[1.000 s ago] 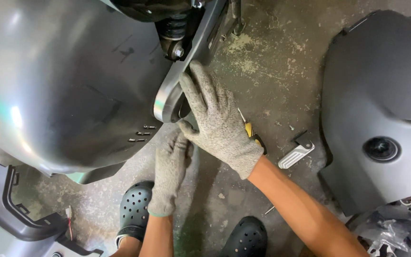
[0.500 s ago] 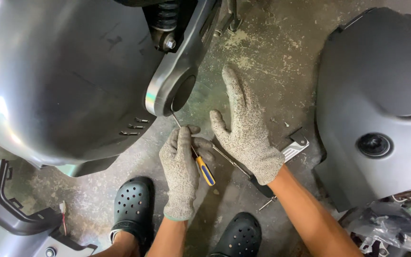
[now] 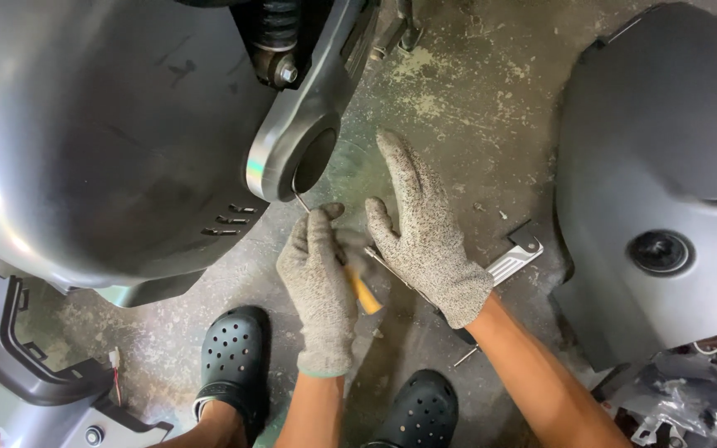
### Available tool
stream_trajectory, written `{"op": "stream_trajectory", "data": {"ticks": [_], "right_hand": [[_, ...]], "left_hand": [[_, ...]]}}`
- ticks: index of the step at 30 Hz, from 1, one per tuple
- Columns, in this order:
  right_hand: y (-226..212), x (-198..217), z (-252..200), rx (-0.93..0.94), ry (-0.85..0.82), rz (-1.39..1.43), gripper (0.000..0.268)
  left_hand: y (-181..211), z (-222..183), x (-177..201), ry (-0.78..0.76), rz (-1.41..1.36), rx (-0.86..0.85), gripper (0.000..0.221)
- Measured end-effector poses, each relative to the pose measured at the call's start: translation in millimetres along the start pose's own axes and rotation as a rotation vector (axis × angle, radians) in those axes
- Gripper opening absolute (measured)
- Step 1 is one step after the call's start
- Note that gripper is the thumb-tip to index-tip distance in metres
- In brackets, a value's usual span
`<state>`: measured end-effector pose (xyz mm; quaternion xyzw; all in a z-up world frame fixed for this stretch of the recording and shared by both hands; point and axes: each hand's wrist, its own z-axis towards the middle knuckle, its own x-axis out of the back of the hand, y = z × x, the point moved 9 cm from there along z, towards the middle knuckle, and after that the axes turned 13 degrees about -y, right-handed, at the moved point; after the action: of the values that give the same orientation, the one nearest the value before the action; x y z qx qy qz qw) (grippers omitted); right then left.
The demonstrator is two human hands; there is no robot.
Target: The person sits on the workshop floor next to a scooter with its body panels removed and uses a screwdriver to unscrew fasteners from the scooter frame and panel mounts. They pick up dropped screws, reposition the screwdriver on different fasteners, and handle a bracket and socket wrench while loosening bolts.
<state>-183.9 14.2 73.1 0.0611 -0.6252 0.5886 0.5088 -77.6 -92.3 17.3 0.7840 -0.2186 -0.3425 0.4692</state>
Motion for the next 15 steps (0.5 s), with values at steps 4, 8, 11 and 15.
{"op": "stream_trajectory", "data": {"ticks": [4, 8, 11, 15], "right_hand": [[2.7, -3.9, 5.9, -0.024, -0.021, 0.009, 0.073], [0.0, -17.6, 17.9, -0.012, -0.084, -0.009, 0.084], [-15.4, -23.5, 30.5, 0.035, -0.074, -0.122, 0.095], [-9.3, -30.9, 44.0, -0.001, -0.15, -0.158, 0.105]], "left_hand": [[18.2, -0.1, 18.5, -0.032, 0.118, 0.091, 0.032], [28.7, 13.5, 32.4, -0.246, 0.334, 0.225, 0.034], [46.0, 27.8, 30.1, -0.268, 0.694, 0.187, 0.031], [59.8, 28.9, 18.5, -0.376, 0.933, -0.113, 0.027]]}}
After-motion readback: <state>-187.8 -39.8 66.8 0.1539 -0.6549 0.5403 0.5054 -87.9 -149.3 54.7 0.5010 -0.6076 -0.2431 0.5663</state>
